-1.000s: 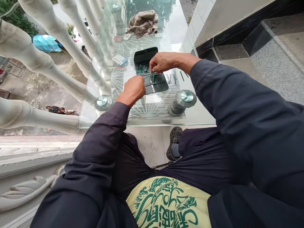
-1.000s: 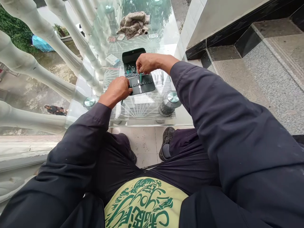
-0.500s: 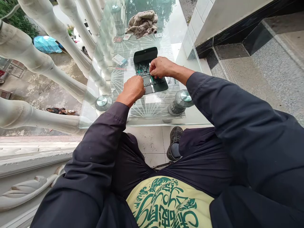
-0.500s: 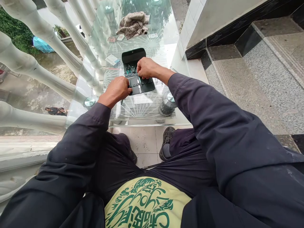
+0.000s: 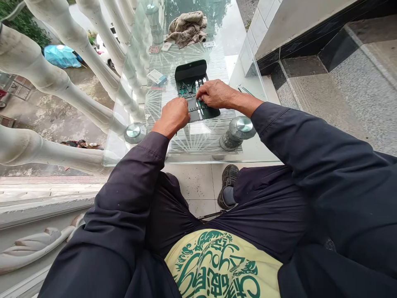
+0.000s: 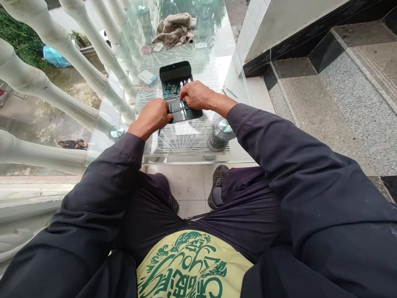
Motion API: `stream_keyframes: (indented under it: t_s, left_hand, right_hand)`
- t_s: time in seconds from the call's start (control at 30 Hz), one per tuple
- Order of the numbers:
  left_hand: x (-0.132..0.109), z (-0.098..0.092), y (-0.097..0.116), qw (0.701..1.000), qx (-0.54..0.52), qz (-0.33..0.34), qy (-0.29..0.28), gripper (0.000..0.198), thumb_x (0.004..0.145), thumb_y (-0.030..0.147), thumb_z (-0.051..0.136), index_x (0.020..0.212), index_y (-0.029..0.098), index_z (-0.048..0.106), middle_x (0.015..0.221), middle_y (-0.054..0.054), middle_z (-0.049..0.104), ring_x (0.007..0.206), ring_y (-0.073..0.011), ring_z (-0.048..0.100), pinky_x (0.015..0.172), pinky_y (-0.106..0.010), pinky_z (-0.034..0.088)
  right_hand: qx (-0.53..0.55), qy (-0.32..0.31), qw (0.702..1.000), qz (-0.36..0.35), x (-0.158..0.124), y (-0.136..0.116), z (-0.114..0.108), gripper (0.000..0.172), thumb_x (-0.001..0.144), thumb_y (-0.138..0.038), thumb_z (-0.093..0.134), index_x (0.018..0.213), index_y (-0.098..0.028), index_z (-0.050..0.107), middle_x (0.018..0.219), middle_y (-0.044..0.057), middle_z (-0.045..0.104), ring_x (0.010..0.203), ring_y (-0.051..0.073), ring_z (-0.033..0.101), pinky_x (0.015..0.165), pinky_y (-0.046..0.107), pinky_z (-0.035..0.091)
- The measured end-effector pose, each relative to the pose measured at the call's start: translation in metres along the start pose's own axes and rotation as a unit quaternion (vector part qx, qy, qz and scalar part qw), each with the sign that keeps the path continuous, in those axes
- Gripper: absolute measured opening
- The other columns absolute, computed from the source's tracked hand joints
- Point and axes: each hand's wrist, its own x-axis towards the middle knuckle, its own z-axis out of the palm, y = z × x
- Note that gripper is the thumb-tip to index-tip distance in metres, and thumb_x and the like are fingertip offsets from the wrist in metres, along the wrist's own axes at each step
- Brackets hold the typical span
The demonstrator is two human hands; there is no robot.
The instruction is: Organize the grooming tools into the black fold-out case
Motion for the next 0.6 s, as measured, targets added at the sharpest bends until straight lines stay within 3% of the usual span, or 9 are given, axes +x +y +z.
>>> stream_keyframes:
  t_s: [0.23,0.43,0.6]
  left_hand:
    - [-0.0031,-0.0029,0.0036,1.0,0.004,-0.013,-0.005,0.025,0.122,0.023,0.073,0.145,0.022,0.084,0.151,-0.021,0.087,0.157,-0.0477,0.077,0.13,-0.056,0.061]
    - [-0.0027,-0.0031,0.0045,1.0,0.008,-0.021,-0.003,0.018,0.129,0.036,0.073,0.131,0.021,0.084,0.131,-0.018,0.09,0.152,-0.0444,0.076,0.124,-0.05,0.058]
    - [-0.0024,-0.004,0.0051,0.999,0.03,-0.018,-0.007,0.009,0.123,0.025,0.077,0.129,0.022,0.084,0.139,-0.019,0.09,0.152,-0.0443,0.078,0.123,-0.049,0.061]
  right_hand:
    - [0.008,0.002,1.0,0.014,-0.0036,-0.0024,0.002,0.044,0.114,-0.027,0.071,0.146,-0.018,0.099,0.152,0.017,0.093,0.152,0.041,0.08,0.129,0.045,0.059]
    - [0.04,0.006,0.999,0.031,-0.0072,-0.0066,-0.0016,0.032,0.106,-0.027,0.079,0.13,-0.023,0.1,0.134,0.011,0.094,0.143,0.037,0.08,0.115,0.039,0.06]
    - [0.036,-0.009,0.999,0.017,-0.0102,-0.0074,0.0008,0.04,0.107,-0.02,0.074,0.136,-0.025,0.1,0.146,0.012,0.093,0.149,0.038,0.079,0.125,0.045,0.06]
